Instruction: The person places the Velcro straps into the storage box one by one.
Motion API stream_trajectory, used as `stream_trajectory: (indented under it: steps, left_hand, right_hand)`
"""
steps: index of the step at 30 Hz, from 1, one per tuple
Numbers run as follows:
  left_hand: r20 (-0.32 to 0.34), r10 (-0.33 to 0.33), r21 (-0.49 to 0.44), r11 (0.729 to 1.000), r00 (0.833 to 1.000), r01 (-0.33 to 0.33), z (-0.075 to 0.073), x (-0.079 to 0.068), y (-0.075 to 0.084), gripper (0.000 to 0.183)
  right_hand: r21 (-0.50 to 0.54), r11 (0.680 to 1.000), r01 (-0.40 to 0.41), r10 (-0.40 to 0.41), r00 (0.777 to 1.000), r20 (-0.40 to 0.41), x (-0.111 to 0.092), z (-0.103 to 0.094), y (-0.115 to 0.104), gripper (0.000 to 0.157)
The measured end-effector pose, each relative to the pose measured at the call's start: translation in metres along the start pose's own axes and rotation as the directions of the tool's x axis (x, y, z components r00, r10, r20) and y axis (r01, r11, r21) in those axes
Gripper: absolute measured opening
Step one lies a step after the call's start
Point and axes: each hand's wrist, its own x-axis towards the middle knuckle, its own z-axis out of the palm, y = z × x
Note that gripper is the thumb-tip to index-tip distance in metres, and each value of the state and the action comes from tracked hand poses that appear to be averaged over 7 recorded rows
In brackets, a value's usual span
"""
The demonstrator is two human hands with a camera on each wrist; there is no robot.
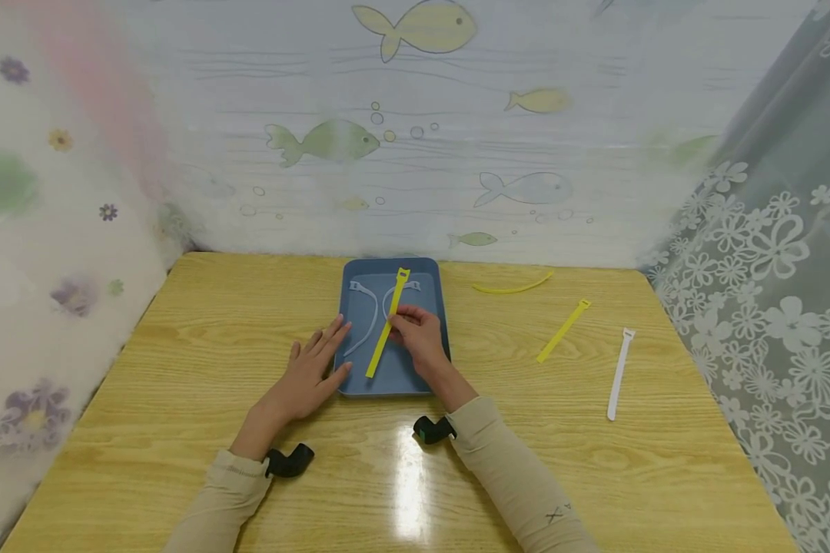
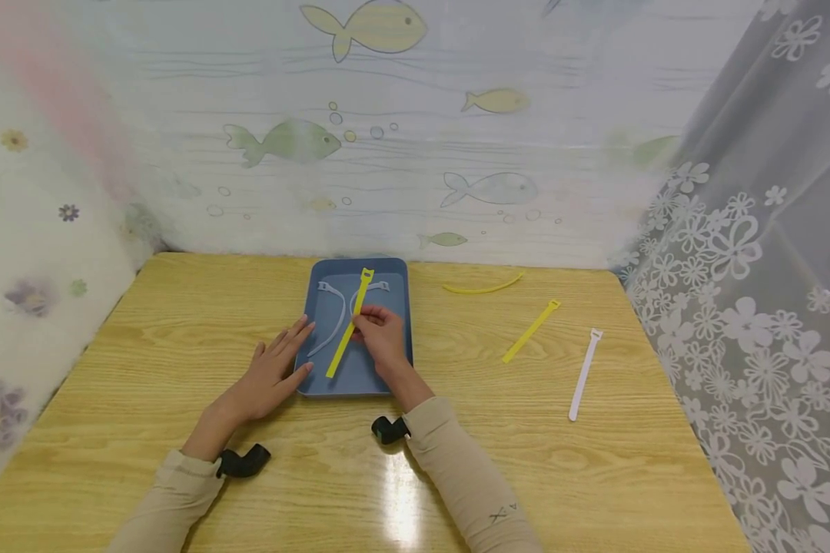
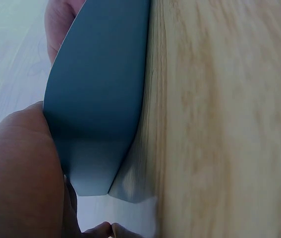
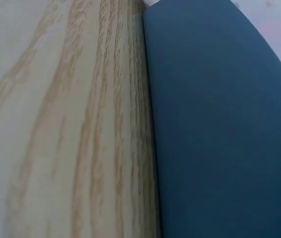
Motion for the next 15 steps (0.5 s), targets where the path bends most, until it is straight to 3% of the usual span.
stream_trajectory:
  steps: [15]
  left_hand:
    - [0.011, 0.021, -0.01, 1.0, 1.0, -0.021, -0.002, 0.016, -0.016, 0.067]
  right_hand:
    - [-0.016, 0.999, 0.041, -0.042, 0.998, -0.039, 0.014, 0.004, 0.004, 0.013]
